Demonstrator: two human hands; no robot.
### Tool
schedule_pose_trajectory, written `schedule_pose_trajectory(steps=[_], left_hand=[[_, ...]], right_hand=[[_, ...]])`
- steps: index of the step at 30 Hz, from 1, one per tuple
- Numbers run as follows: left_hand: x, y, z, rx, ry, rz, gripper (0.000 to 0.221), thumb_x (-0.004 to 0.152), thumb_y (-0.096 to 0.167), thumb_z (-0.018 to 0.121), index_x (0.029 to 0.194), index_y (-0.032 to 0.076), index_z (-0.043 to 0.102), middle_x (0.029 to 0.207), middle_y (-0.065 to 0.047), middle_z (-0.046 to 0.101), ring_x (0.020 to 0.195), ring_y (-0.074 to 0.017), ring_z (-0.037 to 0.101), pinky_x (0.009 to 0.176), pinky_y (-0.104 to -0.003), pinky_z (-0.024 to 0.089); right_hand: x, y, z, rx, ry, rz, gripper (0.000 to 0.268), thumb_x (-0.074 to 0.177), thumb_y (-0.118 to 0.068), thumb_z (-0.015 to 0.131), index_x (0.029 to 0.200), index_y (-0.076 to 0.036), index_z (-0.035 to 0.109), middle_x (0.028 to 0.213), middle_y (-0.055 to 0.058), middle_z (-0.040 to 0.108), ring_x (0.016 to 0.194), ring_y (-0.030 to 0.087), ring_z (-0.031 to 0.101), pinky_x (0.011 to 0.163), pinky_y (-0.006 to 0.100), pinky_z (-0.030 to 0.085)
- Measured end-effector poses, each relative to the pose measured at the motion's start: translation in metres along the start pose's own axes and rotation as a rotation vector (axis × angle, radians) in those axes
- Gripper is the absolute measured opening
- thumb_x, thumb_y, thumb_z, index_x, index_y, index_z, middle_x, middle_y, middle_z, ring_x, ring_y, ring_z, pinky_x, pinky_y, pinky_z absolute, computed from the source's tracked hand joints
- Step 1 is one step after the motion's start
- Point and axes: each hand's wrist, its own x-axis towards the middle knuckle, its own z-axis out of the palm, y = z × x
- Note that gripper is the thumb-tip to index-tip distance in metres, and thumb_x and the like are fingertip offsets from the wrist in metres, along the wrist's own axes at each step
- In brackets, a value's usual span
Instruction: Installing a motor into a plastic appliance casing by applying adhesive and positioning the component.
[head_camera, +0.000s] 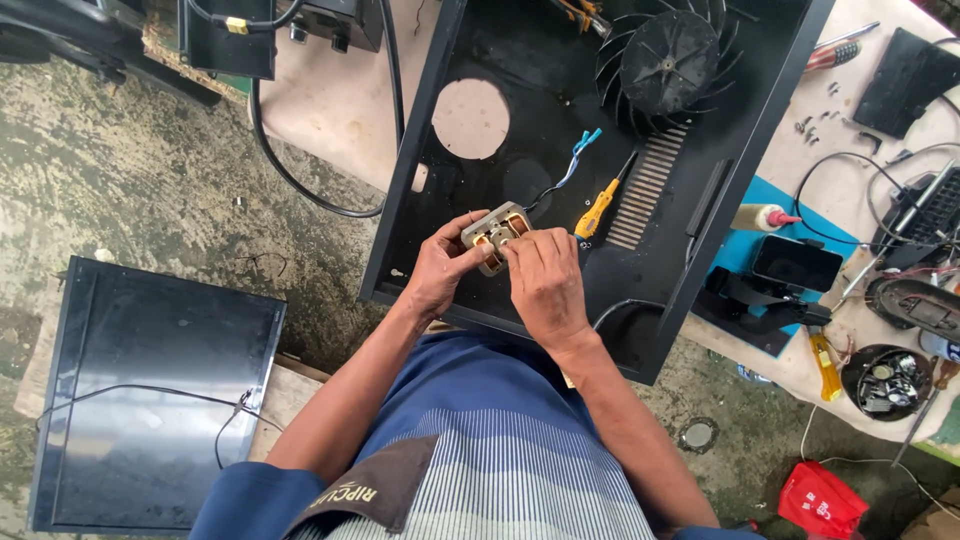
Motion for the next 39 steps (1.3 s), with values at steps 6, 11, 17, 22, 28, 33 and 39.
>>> schedule_pose_trajectory(steps=[6, 11, 17, 22, 28, 33, 39], left_hand=[[-0.002, 0.004, 0.006, 0.008, -0.005, 0.001, 0.062, 0.078, 0.009, 0.090, 0.135, 0.002, 0.066, 0.107, -0.015, 0.066, 0.093, -0.0162, 0.065, 0.081, -0.032, 0.064], [-0.002, 0.001, 0.007, 0.003, -0.012, -0.001, 0.061, 0.079, 0.008, 0.089, 0.135, 0.002, 0.066, 0.107, -0.014, 0.066, 0.093, -0.0158, 0.064, 0.082, -0.031, 0.064], [0.000, 0.001, 0.007, 0.021, -0.029, -0.006, 0.061, 0.080, 0.010, 0.089, 0.135, 0.002, 0.066, 0.110, -0.017, 0.065, 0.095, -0.0189, 0.063, 0.084, -0.034, 0.063], [-0.001, 0.003, 0.008, 0.016, -0.033, -0.018, 0.061, 0.080, 0.009, 0.089, 0.136, 0.002, 0.065, 0.112, -0.020, 0.064, 0.099, -0.0228, 0.062, 0.087, -0.038, 0.063], [-0.001, 0.006, 0.012, 0.009, -0.041, -0.021, 0.061, 0.081, 0.009, 0.088, 0.137, 0.003, 0.065, 0.113, -0.018, 0.064, 0.100, -0.0218, 0.062, 0.087, -0.037, 0.063], [0.001, 0.001, 0.008, 0.005, -0.046, -0.016, 0.062, 0.080, 0.007, 0.089, 0.136, 0.001, 0.065, 0.113, -0.019, 0.065, 0.101, -0.0226, 0.063, 0.086, -0.039, 0.063], [0.001, -0.003, 0.007, -0.028, -0.030, 0.007, 0.062, 0.079, 0.006, 0.089, 0.136, 0.000, 0.065, 0.110, -0.018, 0.066, 0.097, -0.0222, 0.065, 0.084, -0.037, 0.064]], right_hand=[[0.000, 0.007, -0.007, 0.008, -0.024, -0.042, 0.012, 0.097, -0.012, 0.075, 0.093, -0.004, 0.067, 0.087, 0.008, 0.057, 0.083, 0.026, 0.059, 0.080, 0.039, 0.050], [-0.005, 0.002, -0.004, 0.015, 0.014, 0.052, 0.016, 0.097, -0.014, 0.076, 0.090, -0.005, 0.065, 0.084, 0.007, 0.055, 0.079, 0.027, 0.057, 0.076, 0.039, 0.050], [-0.002, 0.003, -0.011, -0.002, -0.014, -0.003, 0.011, 0.098, -0.010, 0.073, 0.093, -0.004, 0.065, 0.087, 0.007, 0.056, 0.081, 0.027, 0.058, 0.079, 0.039, 0.050], [-0.003, 0.005, -0.012, -0.002, -0.033, -0.020, 0.009, 0.098, -0.011, 0.073, 0.094, -0.005, 0.067, 0.087, 0.007, 0.057, 0.083, 0.025, 0.059, 0.081, 0.040, 0.051], [-0.003, -0.001, -0.011, -0.005, 0.016, 0.094, 0.015, 0.098, -0.012, 0.074, 0.090, -0.006, 0.063, 0.084, 0.006, 0.053, 0.078, 0.027, 0.056, 0.075, 0.039, 0.048], [-0.009, 0.006, -0.011, -0.090, -0.064, -0.032, 0.006, 0.095, -0.006, 0.072, 0.096, -0.004, 0.067, 0.089, 0.008, 0.056, 0.085, 0.026, 0.058, 0.081, 0.041, 0.048], [0.002, -0.002, -0.016, 0.006, -0.018, 0.019, 0.008, 0.093, -0.005, 0.072, 0.091, -0.004, 0.064, 0.085, 0.006, 0.053, 0.080, 0.027, 0.056, 0.079, 0.040, 0.048]])
